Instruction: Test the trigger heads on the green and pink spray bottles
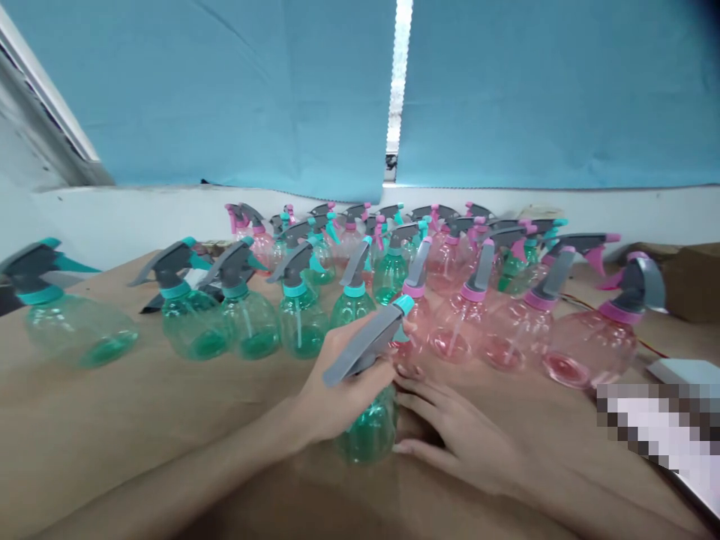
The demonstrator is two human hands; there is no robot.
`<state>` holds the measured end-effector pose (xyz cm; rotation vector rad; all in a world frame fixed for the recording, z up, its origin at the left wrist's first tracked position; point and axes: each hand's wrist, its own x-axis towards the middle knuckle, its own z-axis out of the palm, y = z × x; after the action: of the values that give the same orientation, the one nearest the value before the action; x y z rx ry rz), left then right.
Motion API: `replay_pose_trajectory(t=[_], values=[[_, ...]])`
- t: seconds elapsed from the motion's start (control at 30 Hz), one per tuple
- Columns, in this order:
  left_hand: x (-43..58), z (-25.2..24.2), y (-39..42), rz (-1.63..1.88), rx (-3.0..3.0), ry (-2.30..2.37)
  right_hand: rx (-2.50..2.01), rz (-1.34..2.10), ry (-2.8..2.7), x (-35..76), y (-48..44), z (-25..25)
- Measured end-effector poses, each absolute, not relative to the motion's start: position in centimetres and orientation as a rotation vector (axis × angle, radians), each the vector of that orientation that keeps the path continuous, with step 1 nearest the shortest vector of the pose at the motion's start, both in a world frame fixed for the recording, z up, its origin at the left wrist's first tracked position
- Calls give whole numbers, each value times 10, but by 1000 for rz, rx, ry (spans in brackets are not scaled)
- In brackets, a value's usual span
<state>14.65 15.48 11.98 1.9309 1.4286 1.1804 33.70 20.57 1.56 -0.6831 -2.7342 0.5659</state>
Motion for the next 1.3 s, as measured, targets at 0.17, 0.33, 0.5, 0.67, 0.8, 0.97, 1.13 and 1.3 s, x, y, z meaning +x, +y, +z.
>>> replay_pose_trajectory(t=[0.17, 0.33, 0.5, 0.67, 0.8, 0.97, 1.13, 1.3], values=[[146, 122, 156, 1139, 1909, 1444, -676, 603, -2695, 337, 207, 19], [147, 120, 158, 1136, 1919, 1427, -664, 612, -2713, 337, 208, 20], [147, 124, 159, 1125, 1947, 1395, -676, 583, -2752, 338, 208, 19], [145, 131, 158, 1061, 1910, 1342, -682, 597, -2744, 339, 208, 20], [143, 132, 157, 1077, 1899, 1343, -689, 625, -2741, 339, 208, 21], [143, 127, 157, 1091, 1870, 1332, -677, 661, -2708, 339, 208, 19], [145, 120, 156, 1151, 1838, 1411, -686, 681, -2701, 339, 208, 20], [146, 120, 156, 1075, 1789, 1395, -683, 683, -2698, 339, 208, 20]])
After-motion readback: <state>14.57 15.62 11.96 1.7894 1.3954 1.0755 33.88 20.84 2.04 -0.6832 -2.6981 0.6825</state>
